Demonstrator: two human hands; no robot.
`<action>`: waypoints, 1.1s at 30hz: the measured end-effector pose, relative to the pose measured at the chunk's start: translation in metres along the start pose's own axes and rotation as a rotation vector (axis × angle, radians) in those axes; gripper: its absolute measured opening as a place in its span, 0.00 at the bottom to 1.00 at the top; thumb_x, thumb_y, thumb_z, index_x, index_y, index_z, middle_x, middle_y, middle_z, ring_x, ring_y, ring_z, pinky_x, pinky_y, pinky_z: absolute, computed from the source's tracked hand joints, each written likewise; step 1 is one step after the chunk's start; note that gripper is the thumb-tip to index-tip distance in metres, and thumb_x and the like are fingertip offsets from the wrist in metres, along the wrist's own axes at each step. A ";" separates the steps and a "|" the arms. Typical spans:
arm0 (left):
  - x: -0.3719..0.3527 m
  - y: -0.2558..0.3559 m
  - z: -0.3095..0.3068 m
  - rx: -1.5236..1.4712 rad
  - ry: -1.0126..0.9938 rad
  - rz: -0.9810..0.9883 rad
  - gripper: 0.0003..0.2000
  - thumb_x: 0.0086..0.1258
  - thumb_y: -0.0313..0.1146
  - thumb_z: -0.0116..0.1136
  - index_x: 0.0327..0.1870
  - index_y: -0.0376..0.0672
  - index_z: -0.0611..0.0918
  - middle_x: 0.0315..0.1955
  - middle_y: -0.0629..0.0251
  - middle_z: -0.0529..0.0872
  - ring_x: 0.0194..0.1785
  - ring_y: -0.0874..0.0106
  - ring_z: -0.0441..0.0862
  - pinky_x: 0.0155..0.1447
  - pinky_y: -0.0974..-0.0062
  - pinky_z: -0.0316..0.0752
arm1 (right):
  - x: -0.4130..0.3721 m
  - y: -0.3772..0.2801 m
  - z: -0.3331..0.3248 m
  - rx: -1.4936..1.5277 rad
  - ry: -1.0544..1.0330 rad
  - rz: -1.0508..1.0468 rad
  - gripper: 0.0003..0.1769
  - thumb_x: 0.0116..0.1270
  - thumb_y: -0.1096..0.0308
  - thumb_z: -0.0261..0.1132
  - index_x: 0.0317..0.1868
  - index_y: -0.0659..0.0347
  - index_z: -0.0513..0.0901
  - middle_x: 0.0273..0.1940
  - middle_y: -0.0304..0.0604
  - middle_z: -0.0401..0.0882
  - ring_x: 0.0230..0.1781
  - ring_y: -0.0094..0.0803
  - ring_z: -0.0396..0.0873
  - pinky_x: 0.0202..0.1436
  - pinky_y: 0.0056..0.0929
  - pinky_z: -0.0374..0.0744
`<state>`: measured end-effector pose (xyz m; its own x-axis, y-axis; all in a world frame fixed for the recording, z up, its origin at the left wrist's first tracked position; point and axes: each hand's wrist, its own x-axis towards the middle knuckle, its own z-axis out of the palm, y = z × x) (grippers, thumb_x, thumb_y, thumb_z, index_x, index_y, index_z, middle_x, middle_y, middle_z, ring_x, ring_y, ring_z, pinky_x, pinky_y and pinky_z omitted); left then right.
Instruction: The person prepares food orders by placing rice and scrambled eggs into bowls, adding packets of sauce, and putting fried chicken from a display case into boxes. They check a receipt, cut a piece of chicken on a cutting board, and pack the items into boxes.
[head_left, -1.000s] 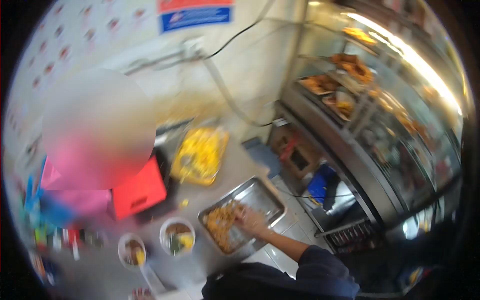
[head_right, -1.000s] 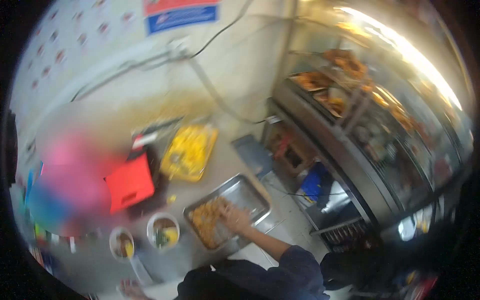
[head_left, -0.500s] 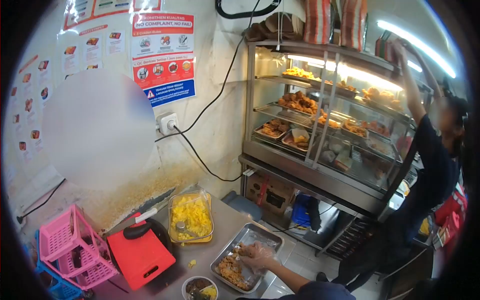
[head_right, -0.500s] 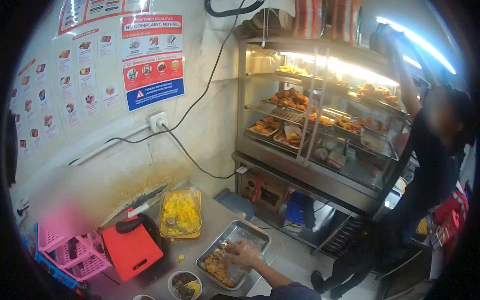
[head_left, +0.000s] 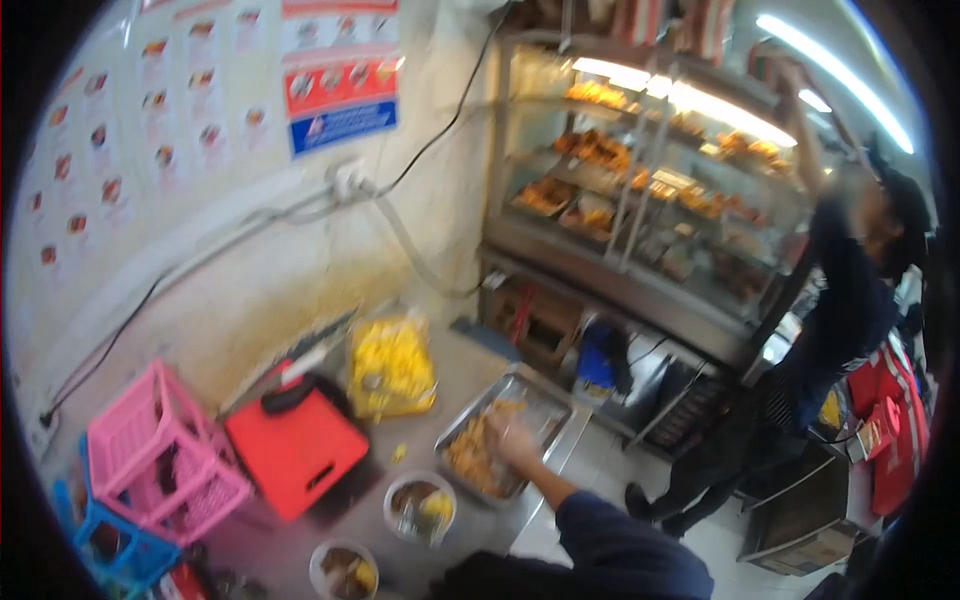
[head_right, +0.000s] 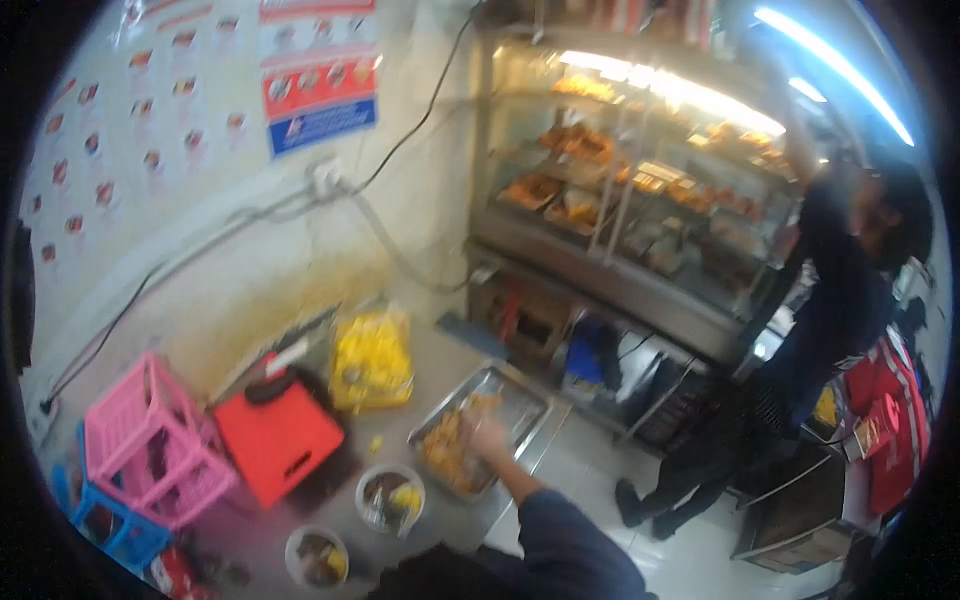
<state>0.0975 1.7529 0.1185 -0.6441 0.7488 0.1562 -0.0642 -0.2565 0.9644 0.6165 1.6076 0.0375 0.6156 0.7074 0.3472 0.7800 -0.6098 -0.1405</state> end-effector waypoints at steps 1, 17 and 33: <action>0.008 0.000 -0.016 -0.010 0.019 0.021 0.24 0.70 0.45 0.42 0.60 0.35 0.66 0.49 0.54 0.75 0.50 0.62 0.73 0.58 0.64 0.66 | 0.005 0.004 0.004 0.072 -0.030 -0.007 0.22 0.59 0.61 0.55 0.54 0.54 0.71 0.40 0.53 0.77 0.39 0.46 0.77 0.43 0.47 0.75; 0.048 0.016 -0.086 -0.130 0.017 0.067 0.22 0.72 0.43 0.42 0.58 0.34 0.68 0.49 0.56 0.75 0.51 0.67 0.74 0.57 0.69 0.68 | 0.016 -0.139 -0.112 0.972 -0.502 -0.188 0.12 0.59 0.63 0.59 0.38 0.62 0.79 0.36 0.44 0.80 0.40 0.31 0.78 0.45 0.28 0.75; 0.041 0.026 -0.114 -0.124 -0.032 0.004 0.23 0.72 0.48 0.38 0.59 0.38 0.67 0.40 0.59 0.75 0.43 0.68 0.73 0.54 0.68 0.69 | 0.016 -0.183 -0.081 0.576 -0.537 -0.827 0.18 0.58 0.50 0.59 0.33 0.57 0.78 0.33 0.49 0.76 0.35 0.48 0.75 0.39 0.43 0.73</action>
<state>-0.0175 1.7072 0.1252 -0.6200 0.7663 0.1683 -0.1568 -0.3313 0.9304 0.4742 1.7014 0.1441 -0.2500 0.9621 0.1092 0.8189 0.2703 -0.5062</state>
